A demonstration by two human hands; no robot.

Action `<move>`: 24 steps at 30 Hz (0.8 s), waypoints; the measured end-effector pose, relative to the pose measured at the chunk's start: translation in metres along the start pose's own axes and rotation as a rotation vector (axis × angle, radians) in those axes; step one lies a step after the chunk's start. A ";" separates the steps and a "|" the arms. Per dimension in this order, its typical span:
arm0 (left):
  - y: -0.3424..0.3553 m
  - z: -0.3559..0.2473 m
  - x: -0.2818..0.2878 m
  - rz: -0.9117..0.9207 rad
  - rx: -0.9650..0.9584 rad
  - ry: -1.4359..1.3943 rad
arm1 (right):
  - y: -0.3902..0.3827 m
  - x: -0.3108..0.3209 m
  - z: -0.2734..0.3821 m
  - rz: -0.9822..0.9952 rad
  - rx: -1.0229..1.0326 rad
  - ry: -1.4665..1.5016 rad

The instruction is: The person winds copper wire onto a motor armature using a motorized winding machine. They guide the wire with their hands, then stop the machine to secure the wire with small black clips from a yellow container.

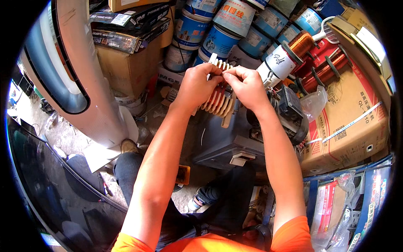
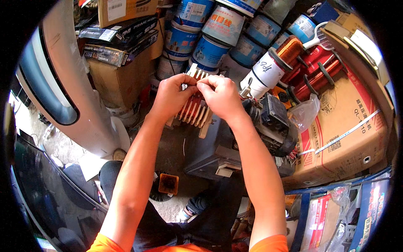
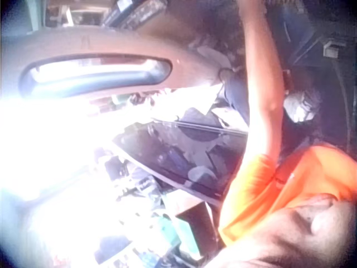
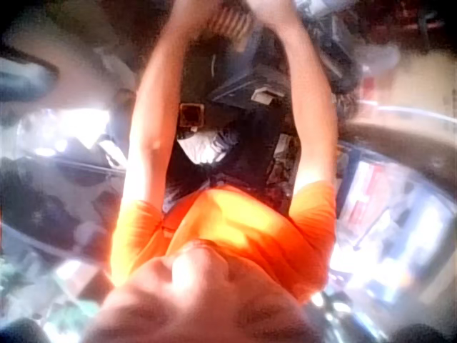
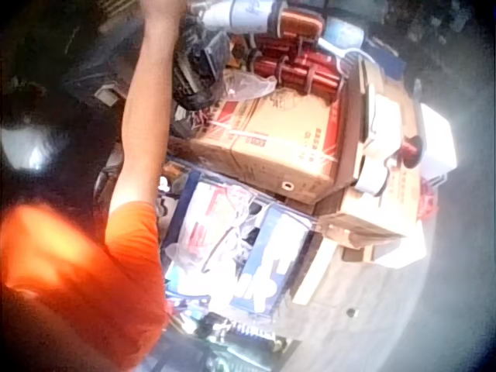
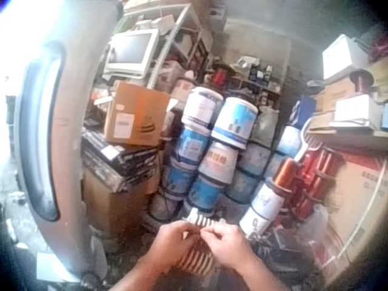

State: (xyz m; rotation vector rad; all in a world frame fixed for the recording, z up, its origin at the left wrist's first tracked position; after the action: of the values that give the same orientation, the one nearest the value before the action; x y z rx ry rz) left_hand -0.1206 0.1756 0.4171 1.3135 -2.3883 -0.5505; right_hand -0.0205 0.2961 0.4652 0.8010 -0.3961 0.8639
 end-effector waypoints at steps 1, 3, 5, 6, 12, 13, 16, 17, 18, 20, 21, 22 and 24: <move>0.000 0.002 0.000 -0.008 -0.008 -0.024 | -0.001 0.000 0.003 -0.017 -0.005 0.010; 0.000 0.006 0.000 -0.021 -0.026 -0.073 | -0.004 0.001 0.012 -0.055 -0.017 0.029; 0.001 0.009 0.001 -0.017 -0.062 -0.069 | -0.001 0.001 0.009 -0.036 0.169 -0.137; 0.001 0.008 0.002 -0.012 -0.079 -0.066 | 0.001 0.002 0.009 -0.025 0.250 -0.225; 0.002 0.020 0.002 -0.038 -0.085 -0.076 | -0.003 -0.001 0.010 -0.048 0.266 -0.420; 0.002 0.025 0.003 -0.049 -0.069 -0.067 | -0.005 -0.002 0.010 -0.060 0.241 -0.449; 0.005 0.032 0.004 -0.083 -0.031 -0.019 | -0.015 -0.004 0.007 -0.050 0.157 -0.493; 0.006 0.033 0.003 -0.096 -0.024 0.018 | -0.020 -0.005 0.006 -0.039 0.129 -0.499; 0.006 0.029 0.002 -0.111 -0.016 0.054 | -0.024 -0.007 0.009 -0.057 0.127 -0.484; 0.008 0.021 0.001 -0.120 -0.044 0.114 | -0.030 -0.018 0.013 -0.095 0.146 -0.465; 0.009 0.014 0.000 -0.124 -0.060 0.139 | -0.032 -0.022 0.016 -0.115 0.156 -0.460; 0.012 0.017 -0.001 -0.107 -0.084 0.148 | -0.031 -0.027 0.017 -0.151 0.159 -0.417; 0.013 0.015 0.000 -0.062 -0.061 0.136 | -0.027 -0.026 0.017 -0.136 0.086 -0.296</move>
State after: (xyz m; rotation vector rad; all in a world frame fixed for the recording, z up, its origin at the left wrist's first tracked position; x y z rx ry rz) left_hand -0.1374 0.1846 0.4108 1.3579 -2.2108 -0.5298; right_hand -0.0145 0.2590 0.4479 1.0277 -0.5605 0.6397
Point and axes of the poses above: each hand's wrist, its own y-axis towards the middle knuckle, its own x-axis out of the back of the hand, z = x × y, the point moved 1 cm from there along y, towards the middle knuckle, and after that the axes turned 5 degrees about -z, right-handed, at the moved point
